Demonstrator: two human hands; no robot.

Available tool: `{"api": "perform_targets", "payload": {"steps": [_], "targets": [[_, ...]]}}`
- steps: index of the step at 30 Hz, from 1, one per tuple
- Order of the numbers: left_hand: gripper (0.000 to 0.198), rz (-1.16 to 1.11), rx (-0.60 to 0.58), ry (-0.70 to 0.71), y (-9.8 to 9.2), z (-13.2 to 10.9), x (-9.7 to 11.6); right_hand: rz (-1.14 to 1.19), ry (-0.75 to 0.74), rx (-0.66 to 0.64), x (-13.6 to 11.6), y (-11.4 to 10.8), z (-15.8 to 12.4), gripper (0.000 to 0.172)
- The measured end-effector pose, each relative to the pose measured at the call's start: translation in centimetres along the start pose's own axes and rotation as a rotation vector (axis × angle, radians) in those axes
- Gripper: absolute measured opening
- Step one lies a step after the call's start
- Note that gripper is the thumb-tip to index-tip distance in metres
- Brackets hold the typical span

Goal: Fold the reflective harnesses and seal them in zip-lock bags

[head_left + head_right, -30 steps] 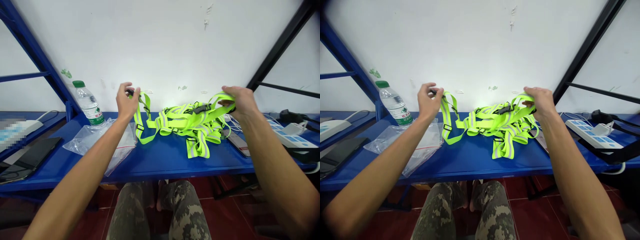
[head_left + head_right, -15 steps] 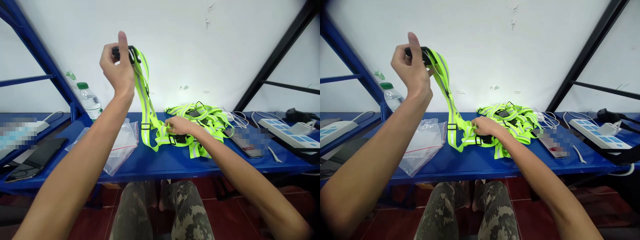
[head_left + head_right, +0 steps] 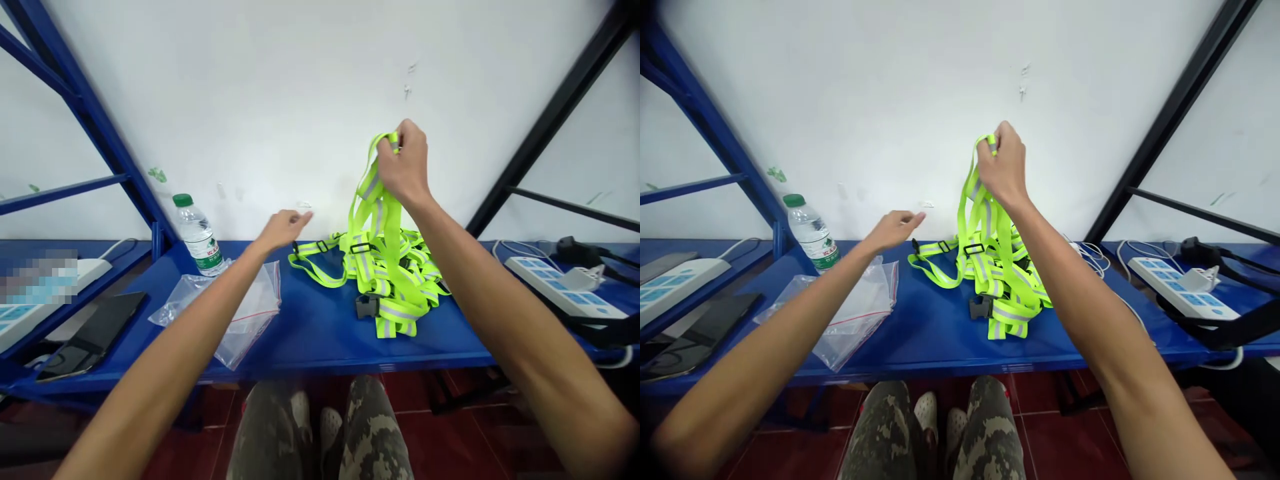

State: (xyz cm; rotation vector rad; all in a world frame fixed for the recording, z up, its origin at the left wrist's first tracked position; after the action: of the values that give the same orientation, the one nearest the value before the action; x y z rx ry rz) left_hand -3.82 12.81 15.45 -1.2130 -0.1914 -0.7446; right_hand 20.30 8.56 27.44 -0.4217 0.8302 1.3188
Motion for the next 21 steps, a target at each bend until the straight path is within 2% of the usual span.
{"api": "perform_targets", "payload": {"steps": [2, 3, 4, 5, 7, 10, 13, 16, 18, 19, 21], "targets": [[0.047, -0.294, -0.144, 0.190, 2.1, -0.6, 5.7, -0.047, -0.058, -0.038, -1.0, 1.6, 0.8, 0.037], [0.055, -0.394, -0.179, 0.252, 2.6, -0.7, 7.9, -0.073, -0.083, -0.060, -1.5, 2.1, 1.1, 0.036], [0.058, -0.463, -0.183, 0.295, 2.7, -0.5, 9.5, -0.086, -0.084, -0.089, -1.8, 2.6, 1.4, 0.036], [0.054, -0.516, -0.186, 0.279, 2.7, 0.1, 10.1, -0.092, -0.071, -0.117, -2.0, 2.7, 1.7, 0.035], [0.045, -0.610, -0.150, 0.125, 1.5, 2.0, 8.9, -0.095, -0.009, -0.157, -2.2, 2.1, 2.2, 0.036], [0.034, -0.741, -0.080, -0.010, -2.0, 4.4, 5.2, -0.132, 0.134, -0.219, -1.5, -0.1, 2.5, 0.041], [0.026, -0.741, -0.178, -0.105, -3.7, 5.3, 1.5, -0.272, 0.256, -0.443, 0.8, -1.2, 1.4, 0.042], [0.030, -0.694, -0.360, -0.113, -2.4, 5.1, -0.6, -0.331, 0.401, -0.680, 4.0, -1.0, -0.9, 0.038], [0.034, -0.583, -0.426, -0.134, -0.5, 4.8, -1.5, -0.272, 0.508, -0.682, 5.7, -0.9, -2.0, 0.037], [0.035, -0.473, -0.389, -0.163, 0.2, 4.7, -1.9, -0.229, 0.554, -0.638, 6.4, -0.8, -2.3, 0.037], [0.037, -0.191, -0.167, -0.215, 0.8, 4.5, -2.2, -0.128, 0.619, -0.524, 7.5, -0.3, -2.5, 0.038]]}}
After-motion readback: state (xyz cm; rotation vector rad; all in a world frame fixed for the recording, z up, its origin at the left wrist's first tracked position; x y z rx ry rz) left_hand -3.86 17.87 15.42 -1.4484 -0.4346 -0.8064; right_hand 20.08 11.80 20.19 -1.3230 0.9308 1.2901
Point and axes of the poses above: each hand's wrist, its own z-axis towards the middle knuckle, its own y-axis out of the palm, x = y × z, the point moved 8 cm from there along z, towards the middle knuckle, and after that the axes turned 15 degrees about z, right-handed, at the moved point
